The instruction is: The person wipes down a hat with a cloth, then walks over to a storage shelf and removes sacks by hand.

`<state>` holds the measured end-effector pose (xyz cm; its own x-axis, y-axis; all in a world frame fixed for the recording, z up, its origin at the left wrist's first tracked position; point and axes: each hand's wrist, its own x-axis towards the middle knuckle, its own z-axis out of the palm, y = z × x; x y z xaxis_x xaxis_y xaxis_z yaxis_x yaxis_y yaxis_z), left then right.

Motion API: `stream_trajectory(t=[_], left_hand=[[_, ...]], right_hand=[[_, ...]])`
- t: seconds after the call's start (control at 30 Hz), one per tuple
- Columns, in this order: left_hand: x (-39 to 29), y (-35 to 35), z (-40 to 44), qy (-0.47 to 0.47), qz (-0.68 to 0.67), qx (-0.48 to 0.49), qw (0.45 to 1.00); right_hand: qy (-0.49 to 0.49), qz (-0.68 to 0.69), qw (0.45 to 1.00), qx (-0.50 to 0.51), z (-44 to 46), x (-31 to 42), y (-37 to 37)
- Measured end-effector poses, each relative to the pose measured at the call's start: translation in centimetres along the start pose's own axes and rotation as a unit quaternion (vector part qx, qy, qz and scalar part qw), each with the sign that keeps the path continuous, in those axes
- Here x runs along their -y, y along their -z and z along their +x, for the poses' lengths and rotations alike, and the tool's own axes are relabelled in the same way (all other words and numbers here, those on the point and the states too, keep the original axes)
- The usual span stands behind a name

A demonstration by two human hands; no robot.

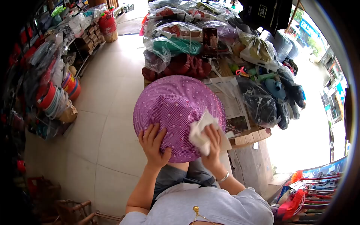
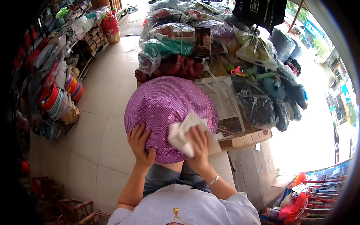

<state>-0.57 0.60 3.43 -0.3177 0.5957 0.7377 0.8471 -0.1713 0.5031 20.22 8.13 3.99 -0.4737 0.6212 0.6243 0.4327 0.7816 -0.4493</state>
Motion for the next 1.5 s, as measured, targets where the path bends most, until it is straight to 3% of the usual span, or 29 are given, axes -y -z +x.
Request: stream_trajectory(t=[0.07,0.2,0.3,0.43,0.5,0.63,0.73,0.77,0.83,0.93,0.97,1.03,1.17,1.27,1.47,1.5], left_hand=[[0.0,0.1,0.1,0.004,0.007,0.001,1.0],[0.1,0.1,0.0,-0.016,0.03,0.02,0.999],[0.2,-0.2,0.0,-0.005,0.011,-0.006,1.0],[0.2,-0.2,-0.1,-0.003,0.009,-0.009,1.0],[0.3,-0.2,-0.3,0.001,0.007,-0.003,1.0],[0.1,-0.2,-0.1,-0.001,0.005,-0.004,1.0],[0.2,-0.2,-0.1,-0.005,0.008,-0.003,1.0],[0.3,-0.2,-0.1,-0.006,0.01,-0.006,1.0],[0.2,-0.3,-0.1,-0.006,0.01,-0.009,1.0],[0.2,-0.3,-0.1,-0.004,0.005,-0.013,1.0],[0.2,-0.3,-0.1,-0.004,0.002,-0.012,1.0],[0.2,-0.2,0.0,-0.004,0.006,-0.01,1.0],[-0.1,0.3,0.1,-0.009,0.032,0.022,0.999],[0.1,0.1,0.0,-0.015,0.027,0.019,0.999],[0.1,-0.3,-0.1,-0.008,0.017,-0.013,1.0],[0.1,-0.4,0.0,-0.008,0.017,-0.016,1.0]], right_hand=[[0.036,-0.013,0.999,0.01,-0.8,1.2,-0.2],[-0.019,0.027,0.999,-0.018,2.4,-2.6,0.6],[-0.18,0.103,0.977,-0.059,3.2,-6.3,-0.3],[-0.229,0.143,0.961,-0.055,2.2,-5.8,-0.3],[-0.04,0.021,0.998,-0.047,0.9,-1.7,0.0],[0.037,-0.01,0.999,0.009,-1.8,0.8,-0.3],[-0.009,-0.004,1.0,-0.002,1.6,-1.9,0.6],[-0.037,0.054,0.998,-0.025,2.7,-2.7,1.0],[-0.164,0.08,0.983,-0.034,3.3,-5.1,0.3],[-0.208,0.117,0.97,-0.053,3.0,-6.3,-0.3],[-0.207,0.117,0.97,-0.053,2.7,-5.4,-0.1],[-0.045,0.009,0.999,-0.015,1.1,-1.8,0.1],[0.029,0.009,1.0,-0.004,-2.6,1.4,-0.8],[0.007,-0.024,1.0,0.005,0.1,-1.4,0.0],[-0.212,0.116,0.969,-0.049,3.1,-6.7,-0.4],[-0.209,0.116,0.97,-0.048,2.6,-6.0,-0.3]])
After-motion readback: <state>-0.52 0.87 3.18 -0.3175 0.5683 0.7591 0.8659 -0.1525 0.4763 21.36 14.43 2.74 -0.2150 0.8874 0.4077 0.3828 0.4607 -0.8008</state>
